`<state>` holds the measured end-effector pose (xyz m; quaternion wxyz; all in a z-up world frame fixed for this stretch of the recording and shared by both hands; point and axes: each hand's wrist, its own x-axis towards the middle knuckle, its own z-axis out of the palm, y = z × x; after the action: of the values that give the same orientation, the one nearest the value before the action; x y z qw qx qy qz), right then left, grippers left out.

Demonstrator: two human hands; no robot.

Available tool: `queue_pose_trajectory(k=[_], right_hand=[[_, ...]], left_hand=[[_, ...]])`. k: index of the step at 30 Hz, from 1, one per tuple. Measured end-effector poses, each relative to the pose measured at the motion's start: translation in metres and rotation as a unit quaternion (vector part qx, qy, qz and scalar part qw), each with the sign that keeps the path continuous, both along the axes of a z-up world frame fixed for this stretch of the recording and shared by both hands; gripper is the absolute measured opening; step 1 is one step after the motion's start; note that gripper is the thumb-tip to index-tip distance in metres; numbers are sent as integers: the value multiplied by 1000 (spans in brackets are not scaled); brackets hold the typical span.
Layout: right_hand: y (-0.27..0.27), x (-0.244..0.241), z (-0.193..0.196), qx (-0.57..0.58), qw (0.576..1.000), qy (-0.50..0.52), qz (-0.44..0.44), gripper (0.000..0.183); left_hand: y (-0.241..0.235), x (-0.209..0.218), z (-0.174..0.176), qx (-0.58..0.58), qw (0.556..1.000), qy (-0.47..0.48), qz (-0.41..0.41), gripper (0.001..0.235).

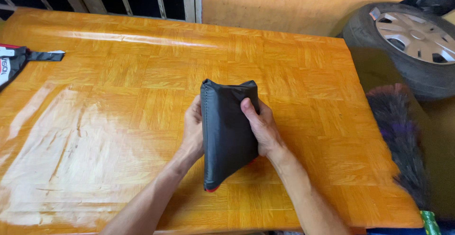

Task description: The person removes a black tarp from a small bag, unfolds it on a wooden table, and uses a broom to sweep dust off the surface. They then fold the tarp into a long, narrow strip and smooth it out with their hands.

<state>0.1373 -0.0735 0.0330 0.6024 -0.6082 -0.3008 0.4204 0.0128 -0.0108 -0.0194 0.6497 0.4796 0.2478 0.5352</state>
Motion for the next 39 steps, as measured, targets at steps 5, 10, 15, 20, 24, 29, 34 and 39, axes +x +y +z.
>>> queue_pose_trajectory(k=[5,10,15,20,24,29,34,39], right_hand=[[9,20,-17,71,984,-64,-150,37],[3,64,-47,351,800,-429,-230,61],[-2,28,-30,499,580,-644,9,34],[-10,26,-7,407,687,-595,89,59],[-16,27,9,200,821,-535,-16,104],[-18,40,23,-37,962,-265,55,81],[-15,52,16,-57,965,-241,88,59],[-10,64,-7,-43,890,-453,12,86]], left_hand=[[23,-17,-2,-140,984,108,-24,50],[4,-26,56,-93,948,296,-73,94],[24,-26,39,-430,875,-126,-182,80],[50,-42,11,-407,887,-129,-174,48],[60,-41,-37,-392,893,-106,-195,31],[57,-28,-49,-298,918,-91,-245,65],[23,-32,31,-86,954,169,-234,76],[11,-31,47,24,912,378,-157,59]])
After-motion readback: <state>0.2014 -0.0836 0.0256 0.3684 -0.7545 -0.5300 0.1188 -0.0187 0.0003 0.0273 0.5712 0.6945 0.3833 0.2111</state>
